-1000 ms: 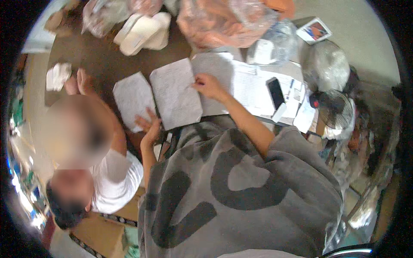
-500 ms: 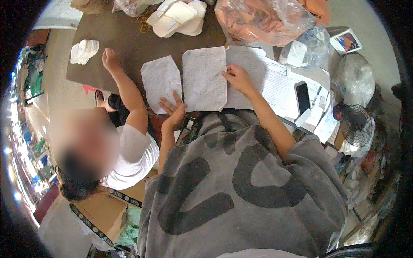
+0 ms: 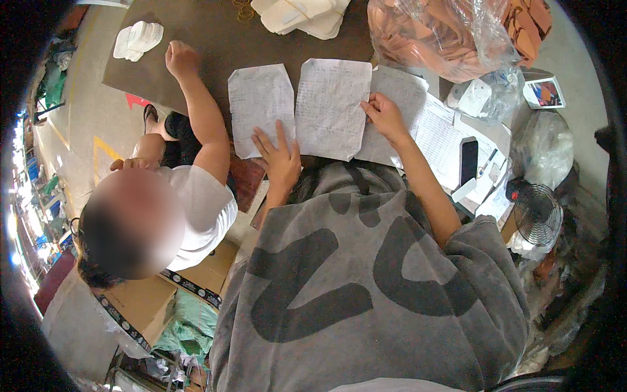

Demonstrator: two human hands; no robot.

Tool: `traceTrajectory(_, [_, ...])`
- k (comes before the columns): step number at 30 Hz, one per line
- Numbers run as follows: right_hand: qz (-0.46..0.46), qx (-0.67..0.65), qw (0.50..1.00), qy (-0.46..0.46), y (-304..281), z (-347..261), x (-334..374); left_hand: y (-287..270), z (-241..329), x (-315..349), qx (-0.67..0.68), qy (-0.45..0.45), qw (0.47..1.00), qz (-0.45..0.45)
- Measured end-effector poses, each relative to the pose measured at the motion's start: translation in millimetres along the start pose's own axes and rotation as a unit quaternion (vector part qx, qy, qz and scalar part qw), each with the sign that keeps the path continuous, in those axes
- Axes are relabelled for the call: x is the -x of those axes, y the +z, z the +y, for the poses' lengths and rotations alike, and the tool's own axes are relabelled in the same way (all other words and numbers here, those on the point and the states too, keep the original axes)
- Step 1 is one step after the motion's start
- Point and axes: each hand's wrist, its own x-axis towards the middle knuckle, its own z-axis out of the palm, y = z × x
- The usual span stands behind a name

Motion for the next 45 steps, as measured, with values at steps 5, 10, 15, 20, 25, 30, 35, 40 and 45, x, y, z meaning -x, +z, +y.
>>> traceTrajectory(5, [-0.008, -0.012, 1.000, 0.007, 0, -4, 1, -3, 13, -5, -0.052, 0.027, 0.996, 0.073])
traceTrajectory(10, [-0.024, -0.043, 0.999, 0.004, -1, -7, 2, -10, 29, -14, -0.079, 0.017, 0.993, 0.086])
traceTrajectory(15, [-0.009, 0.017, 1.000, 0.022, -2, -5, 3, -15, 37, -19, -0.163, 0.009, 0.983, 0.083])
traceTrajectory(20, [0.008, -0.021, 1.000, -0.008, 1, -3, 3, -13, 35, -31, -0.172, 0.043, 0.974, 0.141])
traceTrajectory(25, [0.010, -0.007, 1.000, 0.011, 1, -8, 5, -12, 29, -55, -0.160, 0.085, 0.958, 0.224])
traceTrajectory(30, [0.004, -0.022, 0.999, 0.043, 2, -16, 7, -7, 25, -72, -0.225, 0.068, 0.933, 0.272])
traceTrajectory(35, [-0.004, 0.030, 0.999, 0.045, -2, -20, 11, -3, 16, -83, -0.208, 0.067, 0.935, 0.279])
traceTrajectory(40, [0.000, 0.033, 0.999, 0.039, -3, -16, 11, 0, 14, -85, -0.172, 0.056, 0.942, 0.284])
traceTrajectory(45, [-0.004, 0.011, 1.000, 0.027, -2, -12, 13, -1, 16, -86, -0.153, 0.053, 0.941, 0.298])
